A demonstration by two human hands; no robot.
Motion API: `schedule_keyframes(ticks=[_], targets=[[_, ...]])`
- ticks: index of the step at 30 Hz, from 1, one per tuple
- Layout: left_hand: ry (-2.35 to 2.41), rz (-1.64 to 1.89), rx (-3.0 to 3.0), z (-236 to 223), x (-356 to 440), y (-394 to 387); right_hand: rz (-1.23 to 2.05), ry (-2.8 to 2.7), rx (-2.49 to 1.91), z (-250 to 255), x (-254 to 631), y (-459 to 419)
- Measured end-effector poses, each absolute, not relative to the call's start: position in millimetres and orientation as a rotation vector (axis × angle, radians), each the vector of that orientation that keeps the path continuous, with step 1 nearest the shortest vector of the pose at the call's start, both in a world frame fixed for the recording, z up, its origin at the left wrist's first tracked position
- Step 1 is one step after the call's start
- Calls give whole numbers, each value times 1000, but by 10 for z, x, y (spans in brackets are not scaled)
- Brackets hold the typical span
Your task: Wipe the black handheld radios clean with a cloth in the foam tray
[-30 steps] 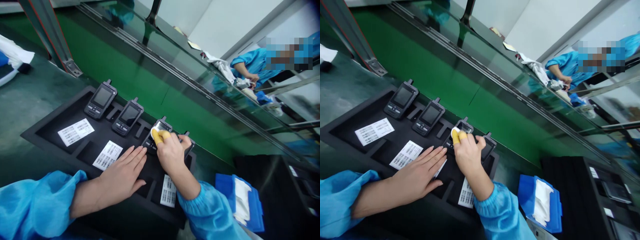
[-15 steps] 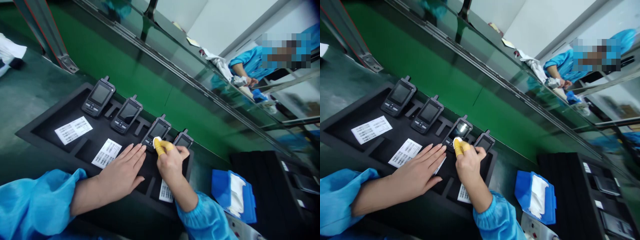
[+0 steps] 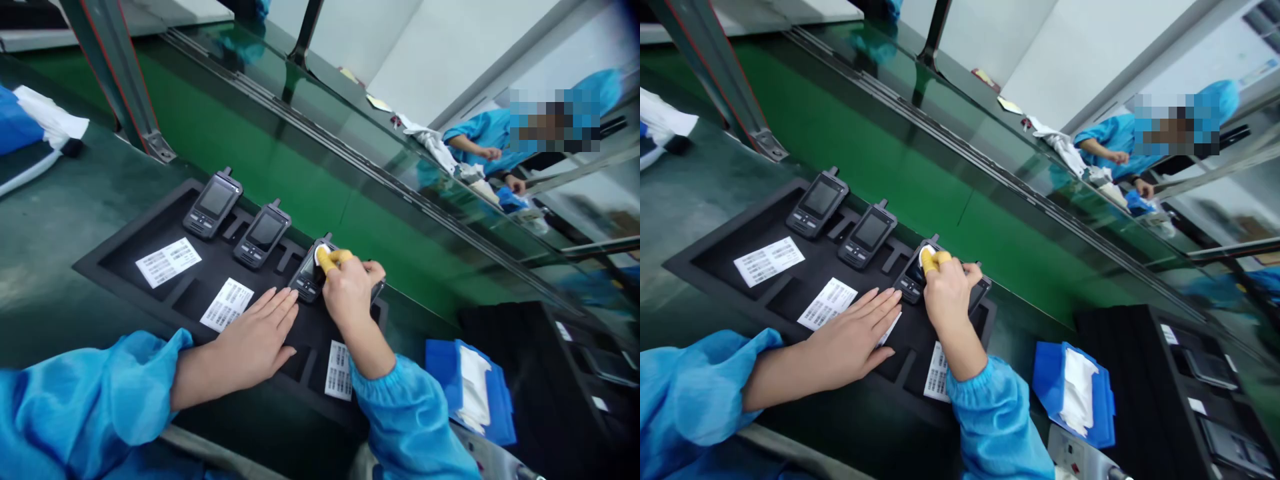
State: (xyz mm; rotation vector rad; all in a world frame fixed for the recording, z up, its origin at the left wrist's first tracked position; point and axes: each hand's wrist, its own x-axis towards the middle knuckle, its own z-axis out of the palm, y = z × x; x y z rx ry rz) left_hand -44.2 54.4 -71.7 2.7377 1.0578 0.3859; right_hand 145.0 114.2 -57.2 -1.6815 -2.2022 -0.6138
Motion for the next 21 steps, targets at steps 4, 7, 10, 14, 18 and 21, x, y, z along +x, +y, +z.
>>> schedule_keyframes(ticks=[4, 7, 10, 14, 18, 21], targets=[[1041, 431, 2729, -696, -442, 513, -531, -2335, -1539, -717, 1290, 791], [1094, 547, 2730, -574, -548, 495, -494, -2361, -1490, -745, 1202, 581], [1170, 604, 2731, -451, -797, 547, -460, -2354, -1458, -688, 1136, 544], [1306, 585, 2738, -492, -1163, 716, -462, -2315, -1461, -515, 993, 774], [1334, 540, 2733, -650, -1313, 820, -511, -2291, -1475, -369, 796, 1265], [1311, 501, 2706, -694, -1315, 821, -559, -2286, -1498, -373, 667, 1602]])
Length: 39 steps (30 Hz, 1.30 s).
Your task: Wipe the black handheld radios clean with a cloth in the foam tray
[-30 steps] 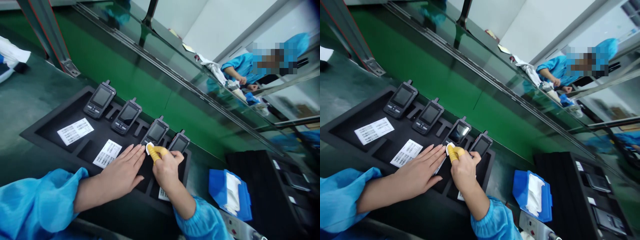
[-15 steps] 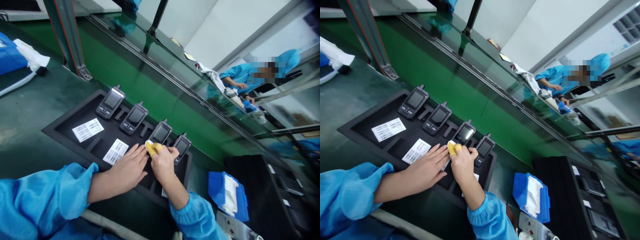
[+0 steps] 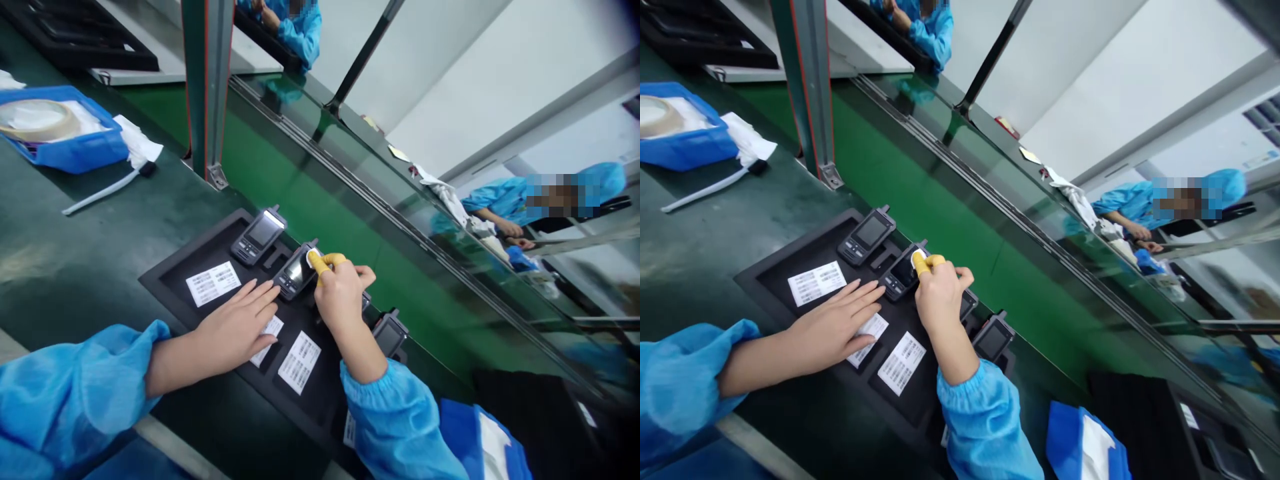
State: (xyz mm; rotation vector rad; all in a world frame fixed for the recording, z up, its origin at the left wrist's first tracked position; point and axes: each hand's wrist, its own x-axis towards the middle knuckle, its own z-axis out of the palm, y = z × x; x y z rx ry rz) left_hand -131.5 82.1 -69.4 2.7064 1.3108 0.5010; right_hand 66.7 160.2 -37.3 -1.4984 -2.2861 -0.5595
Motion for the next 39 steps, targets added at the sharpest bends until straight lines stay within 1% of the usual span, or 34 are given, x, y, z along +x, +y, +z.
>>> schedule_keyframes(ticks=[4, 8, 10, 13, 15, 20, 23, 28, 32, 36, 39], targets=[[1284, 429, 2660, -671, -1298, 807, -606, -2318, -1497, -502, 503, 1632], [1289, 420, 2636, -667, -1284, 809, -533, -2503, -1247, -575, 382, 1376], [1291, 419, 2631, -678, -1280, 807, -553, -2526, -1202, -556, 398, 1372], [1287, 427, 2624, -692, -1278, 797, -691, -2411, -1335, -526, 526, 1529], [1279, 454, 2612, -698, -1276, 792, -727, -2341, -1415, -549, 623, 1585], [1282, 490, 2598, -717, -1272, 794, -578, -2428, -1314, -694, 655, 1256], [1285, 512, 2606, -738, -1272, 796, -577, -2460, -1255, -687, 551, 1166], [1331, 577, 2638, -748, -1278, 805, -747, -2364, -1414, -496, 442, 1604], [1348, 578, 2657, -744, -1284, 819, -737, -2301, -1491, -452, 572, 1797], [1331, 568, 2663, -759, -1286, 810, -677, -2262, -1510, -652, 657, 1526], [1328, 581, 2652, -780, -1284, 798, -587, -2351, -1410, -801, 582, 1184]])
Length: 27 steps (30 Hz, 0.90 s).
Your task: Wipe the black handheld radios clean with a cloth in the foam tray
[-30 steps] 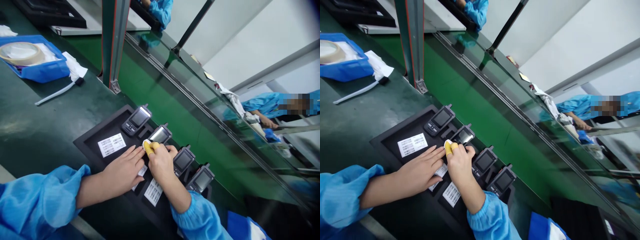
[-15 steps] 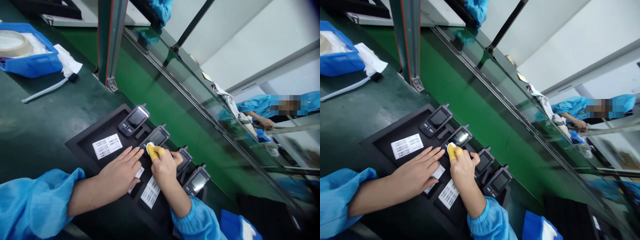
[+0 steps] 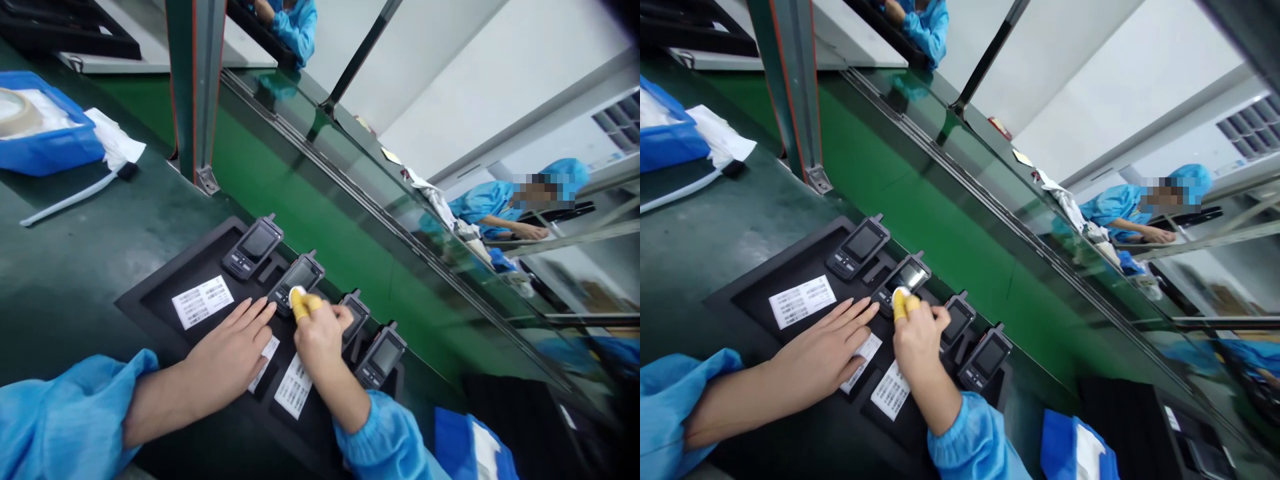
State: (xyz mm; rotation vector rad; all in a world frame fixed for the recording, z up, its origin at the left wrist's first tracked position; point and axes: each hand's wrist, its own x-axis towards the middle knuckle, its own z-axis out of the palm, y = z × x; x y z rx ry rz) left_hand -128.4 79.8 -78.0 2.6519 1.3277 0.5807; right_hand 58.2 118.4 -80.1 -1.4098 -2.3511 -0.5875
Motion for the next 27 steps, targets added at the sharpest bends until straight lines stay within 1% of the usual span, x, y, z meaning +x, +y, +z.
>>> schedule_keyframes(ticks=[4, 10, 13, 17, 19, 23, 27], targets=[[1325, 560, 2644, -794, -1285, 796, -553, -2417, -1297, -794, 538, 1089], [1310, 529, 2655, -779, -1287, 813, -730, -2212, -1547, -577, 596, 1646], [1312, 534, 2649, -777, -1277, 812, -685, -2320, -1450, -614, 434, 1545], [1308, 587, 2638, -758, -1280, 796, -533, -2477, -1260, -686, 317, 1237], [1340, 624, 2611, -731, -1295, 790, -565, -2428, -1285, -665, 404, 1264], [1384, 630, 2562, -674, -1333, 798, -719, -2194, -1485, -606, 685, 1532], [1350, 544, 2523, -672, -1327, 814, -663, -2246, -1474, -716, 679, 1379]])
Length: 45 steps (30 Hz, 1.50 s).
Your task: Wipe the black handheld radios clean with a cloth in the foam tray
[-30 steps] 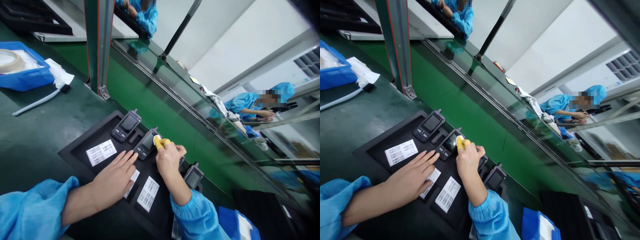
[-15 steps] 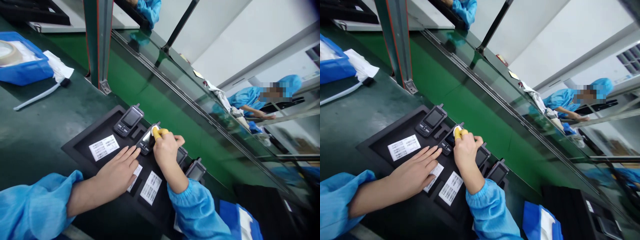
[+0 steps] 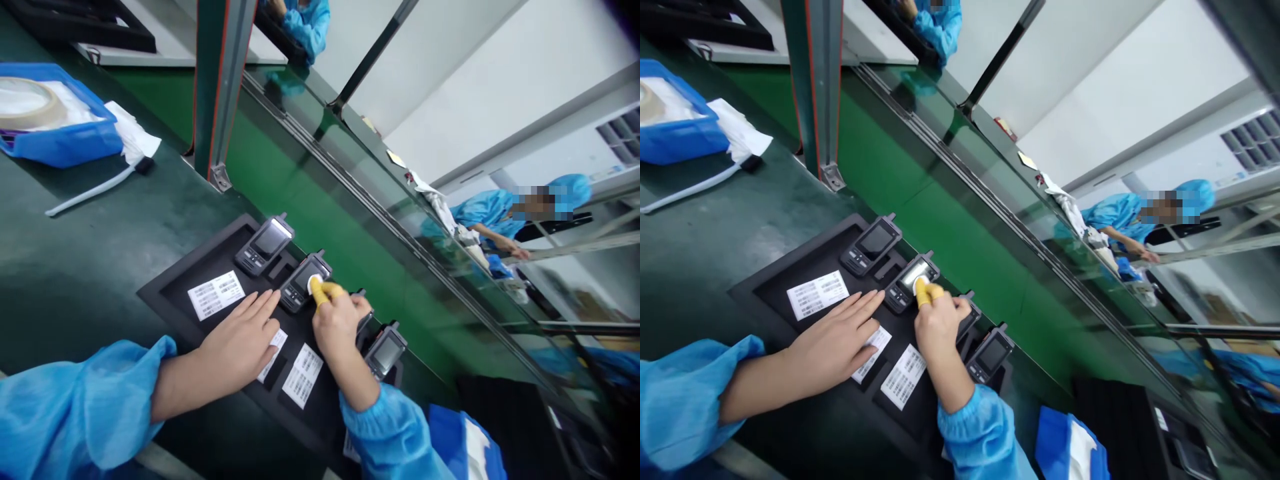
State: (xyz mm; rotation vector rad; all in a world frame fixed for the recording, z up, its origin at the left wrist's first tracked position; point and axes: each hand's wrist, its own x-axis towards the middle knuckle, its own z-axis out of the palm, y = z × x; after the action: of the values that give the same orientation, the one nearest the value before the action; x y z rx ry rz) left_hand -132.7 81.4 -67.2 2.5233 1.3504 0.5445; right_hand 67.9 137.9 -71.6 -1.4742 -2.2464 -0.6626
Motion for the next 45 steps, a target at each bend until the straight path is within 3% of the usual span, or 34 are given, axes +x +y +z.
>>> schedule_keyframes(ticks=[6, 12, 16, 21, 24, 29, 35, 40, 45], targets=[[1342, 577, 2487, -700, -1307, 774, -454, -2311, -1266, -605, 387, 1044], [1473, 625, 2492, -641, -1609, 799, -595, -2344, -1277, -273, 45, 1803], [1527, 536, 2491, -655, -1814, 884, -615, -2376, -1328, -417, -138, 2085], [1516, 547, 2477, -745, -1809, 906, -571, -2521, -1115, -641, -234, 1793], [1519, 594, 2456, -764, -1780, 893, -538, -2614, -1031, -593, -273, 1779], [1494, 611, 2425, -758, -1785, 882, -681, -2486, -1261, -490, -330, 2056], [1482, 625, 2401, -755, -1793, 886, -565, -2647, -1006, -551, -375, 1849], [1499, 575, 2405, -725, -1797, 897, -708, -2484, -1226, -539, -268, 1995], [1493, 613, 2408, -727, -1800, 895, -539, -2573, -1120, -603, -331, 1804]])
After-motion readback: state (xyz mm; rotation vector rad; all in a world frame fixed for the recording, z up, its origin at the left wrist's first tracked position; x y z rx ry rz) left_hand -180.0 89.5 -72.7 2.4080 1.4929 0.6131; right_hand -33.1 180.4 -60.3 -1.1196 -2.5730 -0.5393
